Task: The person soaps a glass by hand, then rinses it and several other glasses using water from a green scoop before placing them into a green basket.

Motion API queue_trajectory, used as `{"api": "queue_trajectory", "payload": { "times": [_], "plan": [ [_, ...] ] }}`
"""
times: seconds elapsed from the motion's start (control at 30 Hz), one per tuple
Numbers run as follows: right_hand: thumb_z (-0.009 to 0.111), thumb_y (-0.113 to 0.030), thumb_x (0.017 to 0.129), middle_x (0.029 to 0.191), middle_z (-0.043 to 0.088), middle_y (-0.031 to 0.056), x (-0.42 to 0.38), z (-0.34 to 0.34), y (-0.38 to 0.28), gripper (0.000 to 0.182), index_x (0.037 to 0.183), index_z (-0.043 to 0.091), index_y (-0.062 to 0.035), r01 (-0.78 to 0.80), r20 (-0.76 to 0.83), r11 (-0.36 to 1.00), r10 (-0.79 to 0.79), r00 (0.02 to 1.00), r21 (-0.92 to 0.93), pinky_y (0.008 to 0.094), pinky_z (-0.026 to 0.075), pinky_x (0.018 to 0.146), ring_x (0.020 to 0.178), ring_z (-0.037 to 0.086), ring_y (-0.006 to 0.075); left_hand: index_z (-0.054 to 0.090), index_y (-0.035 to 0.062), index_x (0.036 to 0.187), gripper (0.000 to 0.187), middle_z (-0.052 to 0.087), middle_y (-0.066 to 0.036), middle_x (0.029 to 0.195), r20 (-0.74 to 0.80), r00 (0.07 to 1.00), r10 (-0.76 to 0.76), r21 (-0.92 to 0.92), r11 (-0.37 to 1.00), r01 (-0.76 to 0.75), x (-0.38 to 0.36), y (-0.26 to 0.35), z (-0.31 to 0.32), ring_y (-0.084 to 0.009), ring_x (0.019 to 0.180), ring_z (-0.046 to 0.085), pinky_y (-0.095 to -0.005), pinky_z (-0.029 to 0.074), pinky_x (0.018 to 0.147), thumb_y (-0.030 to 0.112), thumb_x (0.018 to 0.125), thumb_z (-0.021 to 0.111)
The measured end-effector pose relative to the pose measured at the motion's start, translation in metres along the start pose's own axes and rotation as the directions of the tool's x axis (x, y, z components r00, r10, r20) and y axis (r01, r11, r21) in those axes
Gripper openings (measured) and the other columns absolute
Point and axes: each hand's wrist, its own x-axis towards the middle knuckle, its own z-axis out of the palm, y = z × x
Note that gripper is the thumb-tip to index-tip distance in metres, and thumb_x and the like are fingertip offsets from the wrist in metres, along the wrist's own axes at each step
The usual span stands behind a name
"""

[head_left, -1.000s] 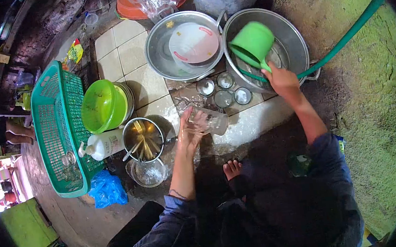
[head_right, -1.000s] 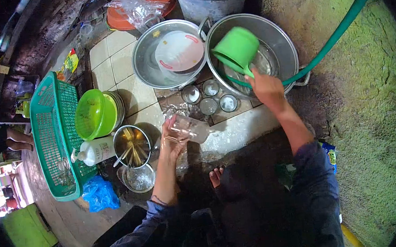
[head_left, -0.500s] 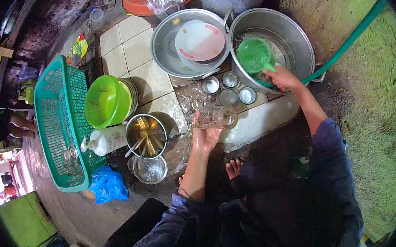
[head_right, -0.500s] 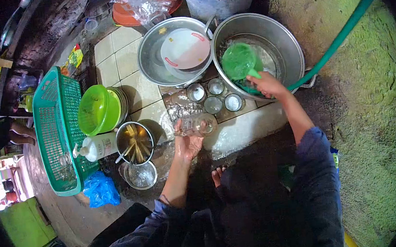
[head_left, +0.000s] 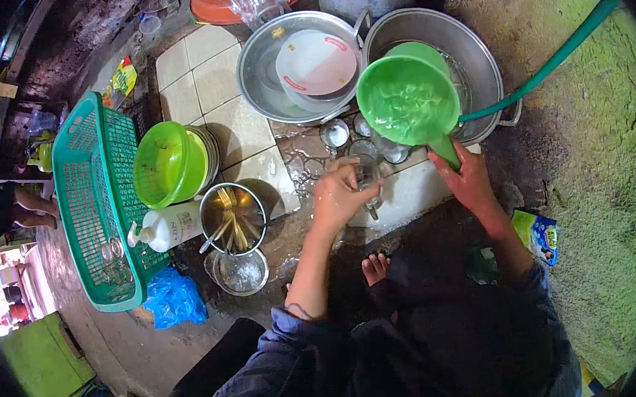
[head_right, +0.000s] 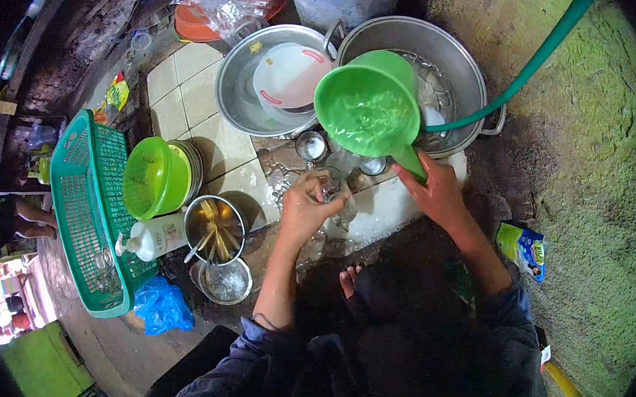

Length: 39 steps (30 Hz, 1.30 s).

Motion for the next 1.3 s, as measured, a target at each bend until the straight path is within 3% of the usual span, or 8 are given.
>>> {"api": "queue_trajectory", "payload": {
  "times": [0.07,0.13,0.47,0.77,0.83,1.03,1.13,1.3],
  "plan": [
    [0.065,-0.024,0.086,0.072,0.063,0.0168,-0.005,0.002,0.000,0.028,0.100,0.060,-0.0008,0.007,0.008,1.000,-0.007,1.000,-0.028,0.0345,0.046,0.052,0.058,0.062,0.0271,0.040,0.0029,0.061,0.046,0.063,-0.020,0.099,-0.006,0.997,0.072,0.080,0.994,-0.071,0.001,0.005,0.003,-0.0282,0.090,0.063,-0.0360,0.050,0.072,0.022,0.062,0.082],
    [0.065,-0.024,0.085,0.073,0.063,0.0177,-0.007,0.004,-0.002,0.027,0.100,0.060,-0.0013,0.011,0.017,0.998,-0.010,1.000,-0.056,0.0352,0.047,0.052,0.059,0.063,0.0299,0.046,0.0034,0.076,0.047,0.063,-0.020,0.099,0.073,0.982,-0.176,0.260,0.954,0.152,0.001,0.019,-0.001,-0.0320,0.089,0.063,-0.0373,0.050,0.074,0.029,0.060,0.083],
    [0.064,-0.022,0.085,0.063,0.060,0.0125,-0.008,0.002,-0.013,0.020,0.094,0.059,-0.0046,0.131,0.044,0.944,-0.123,0.991,-0.304,0.0386,0.047,0.048,0.054,0.062,0.0296,0.044,0.0057,0.118,0.076,0.063,-0.020,0.100,-0.002,0.984,-0.181,0.265,0.948,0.175,-0.005,0.007,0.001,-0.0359,0.091,0.063,-0.0400,0.051,0.076,0.033,0.059,0.083],
    [0.071,-0.024,0.080,0.062,0.057,0.0107,-0.022,0.014,-0.006,0.028,0.094,0.059,-0.0039,0.119,-0.066,0.960,-0.140,0.988,-0.255,0.0378,0.046,0.051,0.053,0.058,0.0282,0.050,0.0116,0.121,0.059,0.061,-0.009,0.109,-0.125,0.957,-0.262,-0.372,0.906,0.199,-0.007,-0.080,0.034,-0.0230,0.101,0.058,-0.0375,0.051,0.074,0.030,0.071,0.077],
    [0.073,-0.025,0.078,0.064,0.058,0.0109,-0.030,0.018,0.000,0.032,0.096,0.059,-0.0033,0.105,-0.050,0.965,-0.120,0.992,-0.240,0.0378,0.045,0.050,0.053,0.057,0.0281,0.050,0.0118,0.124,0.053,0.060,-0.004,0.110,0.245,0.744,-0.622,-0.705,0.412,0.577,-0.014,-0.044,0.021,-0.0206,0.105,0.057,-0.0361,0.053,0.072,0.035,0.080,0.069],
    [0.078,-0.025,0.074,0.072,0.052,0.0041,-0.029,0.025,-0.015,0.048,0.110,0.056,-0.0015,0.077,-0.047,0.994,-0.073,0.996,0.080,0.0280,0.042,0.059,0.064,0.050,0.0163,0.049,0.0086,0.113,0.044,0.057,-0.014,0.110,0.485,0.719,-0.498,-0.850,-0.075,0.521,-0.016,-0.023,0.037,-0.0276,0.103,0.058,-0.0443,0.051,0.088,0.041,0.086,0.062],
    [0.078,-0.020,0.074,0.073,0.045,-0.0029,-0.025,0.027,-0.031,0.049,0.114,0.056,-0.0035,-0.087,-0.018,0.946,0.097,0.995,0.313,0.0235,0.039,0.064,0.067,0.043,0.0098,0.040,0.0103,0.119,0.046,0.057,-0.013,0.114,0.504,0.751,-0.426,-0.864,-0.258,0.433,-0.014,-0.013,0.050,-0.0255,0.097,0.062,-0.0383,0.056,0.081,0.042,0.090,0.055],
    [0.074,-0.009,0.076,0.075,0.042,-0.0056,-0.011,0.007,-0.027,0.042,0.113,0.058,-0.0009,-0.279,0.101,0.834,0.263,0.960,0.476,0.0218,0.039,0.067,0.071,0.042,0.0064,0.049,0.0052,0.113,0.040,0.052,-0.020,0.125,0.568,0.785,-0.249,-0.823,-0.139,0.551,-0.017,0.004,0.039,-0.0313,0.110,0.055,-0.0414,0.045,0.096,0.038,0.091,0.053]
  ]
}}
